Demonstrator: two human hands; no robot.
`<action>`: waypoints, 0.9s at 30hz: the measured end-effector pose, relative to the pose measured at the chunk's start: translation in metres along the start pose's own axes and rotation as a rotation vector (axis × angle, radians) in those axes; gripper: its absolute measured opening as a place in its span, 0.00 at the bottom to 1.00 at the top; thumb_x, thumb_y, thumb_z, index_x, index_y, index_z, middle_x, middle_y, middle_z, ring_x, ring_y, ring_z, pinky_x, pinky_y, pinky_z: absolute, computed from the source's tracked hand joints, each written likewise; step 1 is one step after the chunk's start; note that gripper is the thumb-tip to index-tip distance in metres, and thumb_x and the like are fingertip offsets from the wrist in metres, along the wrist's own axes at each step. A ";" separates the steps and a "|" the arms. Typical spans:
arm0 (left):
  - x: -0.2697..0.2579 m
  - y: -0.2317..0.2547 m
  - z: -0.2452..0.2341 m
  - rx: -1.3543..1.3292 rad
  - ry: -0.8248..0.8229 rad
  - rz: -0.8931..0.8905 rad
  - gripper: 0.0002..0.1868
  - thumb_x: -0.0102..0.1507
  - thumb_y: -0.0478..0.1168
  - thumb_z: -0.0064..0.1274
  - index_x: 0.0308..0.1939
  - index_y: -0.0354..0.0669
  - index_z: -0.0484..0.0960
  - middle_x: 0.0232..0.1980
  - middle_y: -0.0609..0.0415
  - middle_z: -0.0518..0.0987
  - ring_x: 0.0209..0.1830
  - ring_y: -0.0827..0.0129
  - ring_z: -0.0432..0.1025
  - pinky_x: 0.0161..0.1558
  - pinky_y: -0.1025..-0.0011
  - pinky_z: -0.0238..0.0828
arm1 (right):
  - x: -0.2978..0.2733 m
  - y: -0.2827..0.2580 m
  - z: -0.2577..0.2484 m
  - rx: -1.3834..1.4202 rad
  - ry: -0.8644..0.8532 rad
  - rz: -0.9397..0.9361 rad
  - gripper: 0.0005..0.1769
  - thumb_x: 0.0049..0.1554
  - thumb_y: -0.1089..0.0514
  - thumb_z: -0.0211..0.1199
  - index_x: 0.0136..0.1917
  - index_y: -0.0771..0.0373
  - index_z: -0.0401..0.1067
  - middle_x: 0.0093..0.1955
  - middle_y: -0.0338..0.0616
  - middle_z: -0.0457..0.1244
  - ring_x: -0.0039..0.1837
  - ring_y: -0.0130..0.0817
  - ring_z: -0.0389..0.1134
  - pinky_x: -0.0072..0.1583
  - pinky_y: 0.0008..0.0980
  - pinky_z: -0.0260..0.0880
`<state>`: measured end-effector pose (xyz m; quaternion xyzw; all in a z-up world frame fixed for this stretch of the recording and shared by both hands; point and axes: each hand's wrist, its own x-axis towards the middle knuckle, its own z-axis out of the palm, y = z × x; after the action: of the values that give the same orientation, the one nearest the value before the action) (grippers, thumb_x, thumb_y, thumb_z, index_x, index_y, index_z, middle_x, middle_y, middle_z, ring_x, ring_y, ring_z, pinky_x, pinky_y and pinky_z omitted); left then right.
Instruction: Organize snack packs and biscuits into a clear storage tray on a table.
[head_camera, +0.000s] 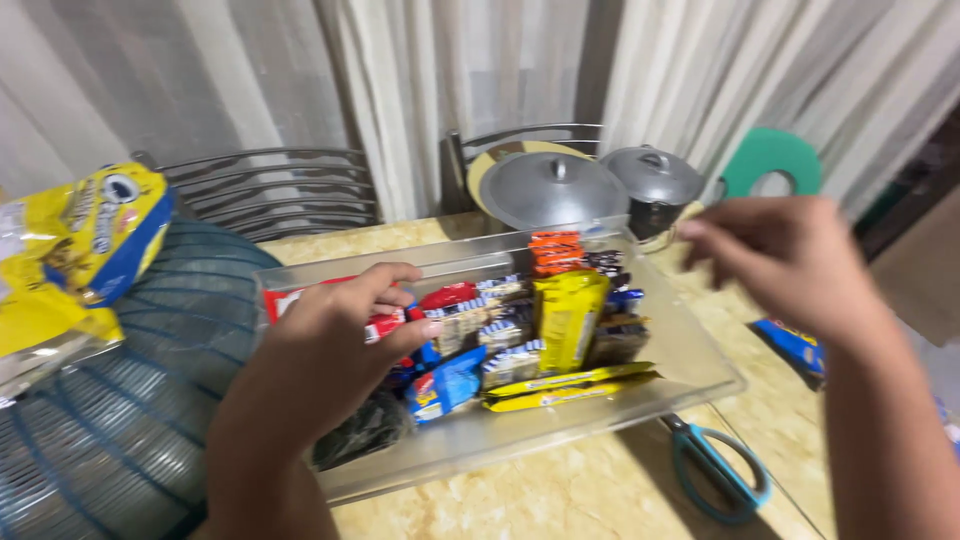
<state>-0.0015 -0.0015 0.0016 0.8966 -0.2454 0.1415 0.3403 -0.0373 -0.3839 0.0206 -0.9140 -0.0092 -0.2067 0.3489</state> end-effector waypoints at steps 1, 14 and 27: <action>0.001 -0.001 0.004 -0.009 0.010 0.028 0.26 0.54 0.51 0.63 0.54 0.46 0.82 0.41 0.48 0.87 0.45 0.61 0.82 0.47 0.64 0.76 | -0.005 0.022 -0.016 -0.027 0.094 0.052 0.14 0.60 0.54 0.67 0.48 0.68 0.81 0.36 0.47 0.71 0.35 0.29 0.68 0.39 0.34 0.70; 0.011 0.014 0.003 -0.079 -0.214 -0.117 0.30 0.56 0.50 0.64 0.61 0.44 0.79 0.49 0.47 0.86 0.48 0.62 0.83 0.49 0.67 0.77 | -0.047 0.334 -0.033 -0.952 -0.067 0.486 0.69 0.36 0.17 0.74 0.78 0.57 0.59 0.76 0.58 0.57 0.72 0.59 0.62 0.70 0.50 0.64; 0.000 0.024 -0.027 -0.027 -0.257 -0.373 0.26 0.61 0.48 0.60 0.62 0.44 0.78 0.41 0.39 0.87 0.40 0.48 0.81 0.42 0.57 0.76 | -0.029 0.363 -0.039 -0.787 0.063 0.615 0.65 0.34 0.30 0.82 0.76 0.61 0.61 0.61 0.60 0.70 0.64 0.57 0.71 0.63 0.62 0.67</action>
<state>-0.0170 0.0018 0.0341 0.9324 -0.1187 -0.0424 0.3387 -0.0194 -0.6799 -0.1945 -0.9301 0.3499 -0.1093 0.0223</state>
